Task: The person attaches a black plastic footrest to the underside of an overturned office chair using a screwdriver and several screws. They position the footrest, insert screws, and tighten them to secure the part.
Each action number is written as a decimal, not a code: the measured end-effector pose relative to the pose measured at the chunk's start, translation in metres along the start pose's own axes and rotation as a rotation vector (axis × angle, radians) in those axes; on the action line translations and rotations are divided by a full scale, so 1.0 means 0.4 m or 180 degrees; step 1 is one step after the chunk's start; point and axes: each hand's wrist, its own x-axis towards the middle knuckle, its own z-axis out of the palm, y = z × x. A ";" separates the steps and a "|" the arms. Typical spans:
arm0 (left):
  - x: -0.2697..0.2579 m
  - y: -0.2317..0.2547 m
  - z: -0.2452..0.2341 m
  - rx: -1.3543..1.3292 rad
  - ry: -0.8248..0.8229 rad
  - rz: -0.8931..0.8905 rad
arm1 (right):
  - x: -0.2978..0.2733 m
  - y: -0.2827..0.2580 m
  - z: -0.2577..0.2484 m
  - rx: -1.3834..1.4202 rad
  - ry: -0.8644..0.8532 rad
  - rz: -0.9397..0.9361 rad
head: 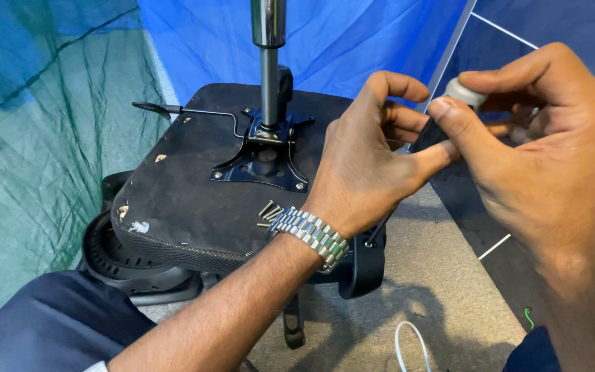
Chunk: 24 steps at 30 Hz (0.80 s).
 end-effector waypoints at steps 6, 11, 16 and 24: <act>0.014 -0.001 -0.020 0.0035 -0.0182 0.0073 | 0.001 -0.005 0.004 0.0117 -0.0020 0.0339; 0.011 0.014 -0.047 -0.0279 -0.0642 0.0123 | -0.003 -0.017 0.006 0.0201 0.0086 0.0222; 0.022 0.020 -0.034 -0.0289 -0.0653 -0.0354 | -0.002 -0.029 0.005 0.0091 0.0092 0.0235; 0.035 -0.018 -0.037 -0.0917 -0.0783 0.0043 | 0.003 -0.017 0.000 0.0009 0.0142 0.0084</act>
